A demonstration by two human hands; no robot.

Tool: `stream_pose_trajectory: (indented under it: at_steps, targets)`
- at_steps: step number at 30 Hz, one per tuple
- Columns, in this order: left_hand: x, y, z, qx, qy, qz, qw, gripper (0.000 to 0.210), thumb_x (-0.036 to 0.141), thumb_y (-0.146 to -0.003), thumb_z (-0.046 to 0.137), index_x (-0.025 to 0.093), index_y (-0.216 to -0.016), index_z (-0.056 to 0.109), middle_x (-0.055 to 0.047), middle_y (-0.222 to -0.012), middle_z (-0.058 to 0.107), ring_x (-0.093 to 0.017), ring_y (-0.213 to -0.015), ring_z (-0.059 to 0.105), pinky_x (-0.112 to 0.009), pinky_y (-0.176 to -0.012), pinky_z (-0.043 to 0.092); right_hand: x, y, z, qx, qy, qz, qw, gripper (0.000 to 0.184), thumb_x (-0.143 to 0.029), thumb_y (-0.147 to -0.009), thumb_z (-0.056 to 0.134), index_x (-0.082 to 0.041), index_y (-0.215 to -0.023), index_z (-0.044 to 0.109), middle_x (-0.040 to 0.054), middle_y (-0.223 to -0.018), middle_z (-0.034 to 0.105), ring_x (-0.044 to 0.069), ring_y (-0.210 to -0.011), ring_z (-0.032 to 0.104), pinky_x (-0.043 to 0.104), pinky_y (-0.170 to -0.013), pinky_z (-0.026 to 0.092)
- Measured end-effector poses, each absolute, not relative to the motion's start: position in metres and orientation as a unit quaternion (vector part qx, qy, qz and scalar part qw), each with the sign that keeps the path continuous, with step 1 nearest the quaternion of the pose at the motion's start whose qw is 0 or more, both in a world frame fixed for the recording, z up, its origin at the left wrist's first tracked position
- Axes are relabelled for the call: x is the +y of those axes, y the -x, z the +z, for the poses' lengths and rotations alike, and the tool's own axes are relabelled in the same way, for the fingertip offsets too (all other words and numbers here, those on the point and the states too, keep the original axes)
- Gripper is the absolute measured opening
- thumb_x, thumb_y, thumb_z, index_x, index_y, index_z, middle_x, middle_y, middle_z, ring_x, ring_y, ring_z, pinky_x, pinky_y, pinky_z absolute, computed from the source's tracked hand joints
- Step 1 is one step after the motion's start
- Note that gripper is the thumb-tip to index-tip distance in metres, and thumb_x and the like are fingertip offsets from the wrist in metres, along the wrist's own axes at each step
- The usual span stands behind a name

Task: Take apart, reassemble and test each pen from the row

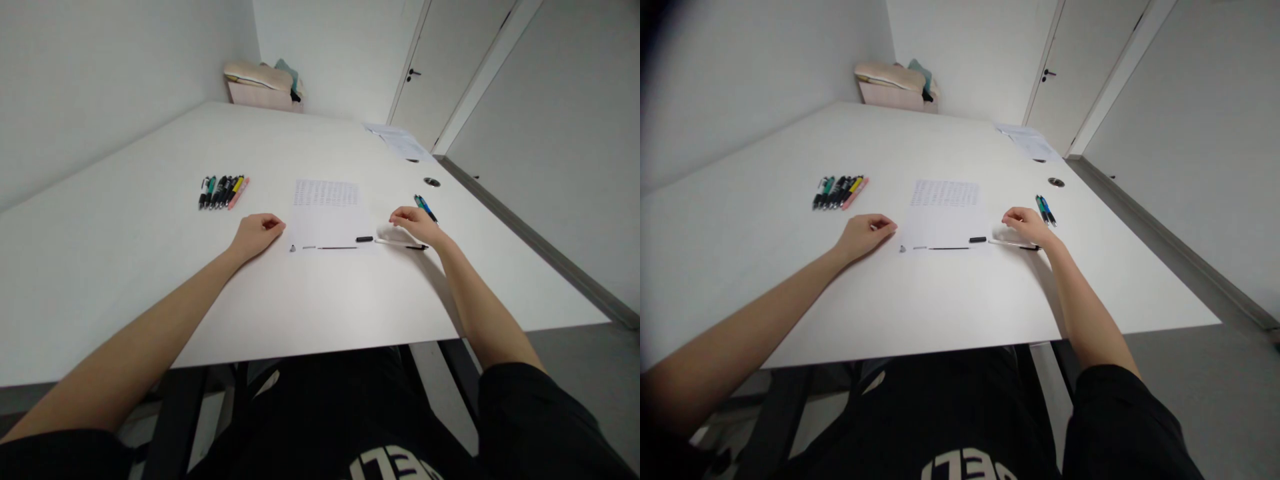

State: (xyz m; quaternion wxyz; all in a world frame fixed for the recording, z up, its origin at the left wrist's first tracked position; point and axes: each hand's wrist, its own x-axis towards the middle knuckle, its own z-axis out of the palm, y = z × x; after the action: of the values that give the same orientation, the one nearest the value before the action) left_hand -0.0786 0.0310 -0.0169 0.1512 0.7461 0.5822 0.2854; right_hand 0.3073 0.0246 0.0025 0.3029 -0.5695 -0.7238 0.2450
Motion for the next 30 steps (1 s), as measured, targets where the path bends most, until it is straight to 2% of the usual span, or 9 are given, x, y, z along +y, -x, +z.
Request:
stream_pose_trajectory:
  at_steps: [4, 8, 17, 22, 30]
  targets:
    - [0.031, 0.079, -0.017, 0.580, -0.748, 0.286, 0.152, 0.030, 0.040, -0.074, 0.053, 0.016, -0.079, 0.069, -0.006, -0.077, 0.070, -0.017, -0.066, 0.058, -0.028, -0.068, 0.045, 0.030, -0.325, -0.008, -0.659, 0.590, 0.359, 0.297, 0.017, -0.032, -0.070, 0.056, -0.016, -0.073, 0.059, -0.0017, -0.059, 0.051, 0.008, -0.051, 0.040, 0.023, -0.049, 0.029]
    - [0.031, 0.079, -0.017, 0.577, -0.750, 0.287, 0.150, 0.030, 0.040, -0.074, 0.052, 0.016, -0.079, 0.069, -0.006, -0.078, 0.070, -0.017, -0.067, 0.058, -0.028, -0.069, 0.045, 0.031, -0.331, -0.014, -0.617, 0.602, 0.413, 0.294, 0.018, -0.033, -0.069, 0.059, -0.016, -0.072, 0.057, -0.0033, -0.056, 0.046, 0.006, -0.049, 0.037, 0.022, -0.045, 0.024]
    - [0.031, 0.080, -0.017, 0.579, -0.748, 0.286, 0.155, 0.031, 0.041, -0.074, 0.052, 0.017, -0.080, 0.070, -0.006, -0.078, 0.070, -0.017, -0.067, 0.059, -0.028, -0.068, 0.045, 0.033, -0.329, -0.016, -0.631, 0.609, 0.394, 0.275, 0.023, -0.037, -0.068, 0.058, -0.015, -0.073, 0.058, -0.0016, -0.059, 0.050, 0.007, -0.049, 0.039, 0.022, -0.045, 0.026]
    - [0.029, 0.079, -0.015, 0.581, -0.747, 0.282, 0.157, 0.030, 0.041, -0.074, 0.052, 0.017, -0.079, 0.069, -0.006, -0.078, 0.070, -0.018, -0.068, 0.059, -0.028, -0.068, 0.044, 0.025, -0.326, -0.005, -0.678, 0.597, 0.377, 0.206, 0.027, -0.043, -0.072, 0.055, -0.016, -0.073, 0.057, -0.0033, -0.055, 0.048, 0.006, -0.045, 0.034, 0.022, -0.044, 0.023]
    - [0.032, 0.080, -0.018, 0.576, -0.749, 0.286, 0.158, 0.030, 0.040, -0.074, 0.052, 0.016, -0.080, 0.070, -0.006, -0.078, 0.070, -0.017, -0.067, 0.059, -0.028, -0.067, 0.044, 0.017, -0.330, 0.009, -0.741, 0.575, 0.336, 0.086, 0.037, -0.049, -0.070, 0.059, -0.016, -0.085, 0.064, 0.0031, -0.075, 0.063, 0.013, -0.066, 0.053, 0.027, -0.061, 0.040]
